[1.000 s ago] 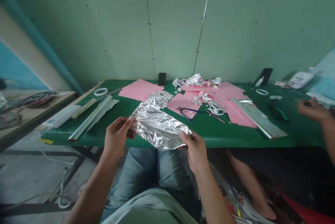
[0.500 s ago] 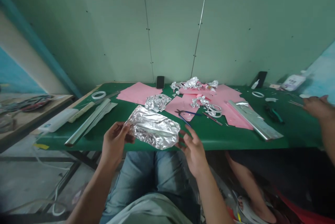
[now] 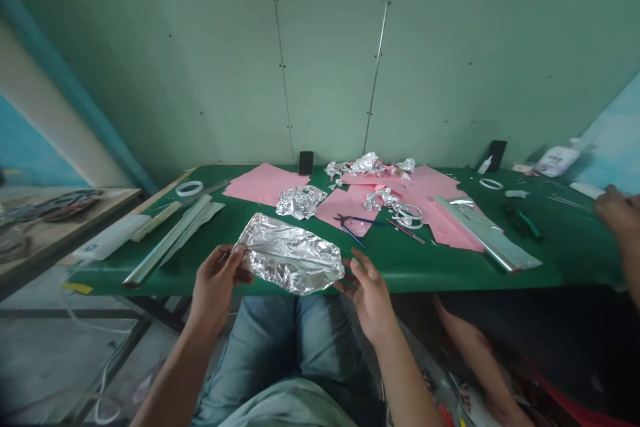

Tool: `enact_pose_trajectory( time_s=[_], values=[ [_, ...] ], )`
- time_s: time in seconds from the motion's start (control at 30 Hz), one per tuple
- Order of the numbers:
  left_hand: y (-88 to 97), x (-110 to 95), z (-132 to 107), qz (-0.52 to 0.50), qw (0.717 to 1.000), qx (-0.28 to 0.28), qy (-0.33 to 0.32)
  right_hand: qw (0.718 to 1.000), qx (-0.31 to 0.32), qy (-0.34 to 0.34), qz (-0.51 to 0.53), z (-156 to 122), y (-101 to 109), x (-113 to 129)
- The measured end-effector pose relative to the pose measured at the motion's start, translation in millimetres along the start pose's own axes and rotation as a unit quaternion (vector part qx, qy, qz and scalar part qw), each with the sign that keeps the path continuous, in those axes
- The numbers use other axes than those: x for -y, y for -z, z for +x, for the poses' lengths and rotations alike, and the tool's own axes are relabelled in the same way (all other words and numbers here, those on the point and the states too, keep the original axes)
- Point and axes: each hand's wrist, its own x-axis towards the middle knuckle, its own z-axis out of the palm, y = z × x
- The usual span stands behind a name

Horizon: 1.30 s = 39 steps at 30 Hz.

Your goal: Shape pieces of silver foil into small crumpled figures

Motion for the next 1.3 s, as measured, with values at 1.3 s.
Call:
enact_pose_trajectory(
  time_s=[1.3],
  values=[
    [6.6,-8.7,2.4,0.177,0.965,0.190,-0.040,0.879,0.171,0.185,-0.406,25.7,-71.2,12.9]
  ],
)
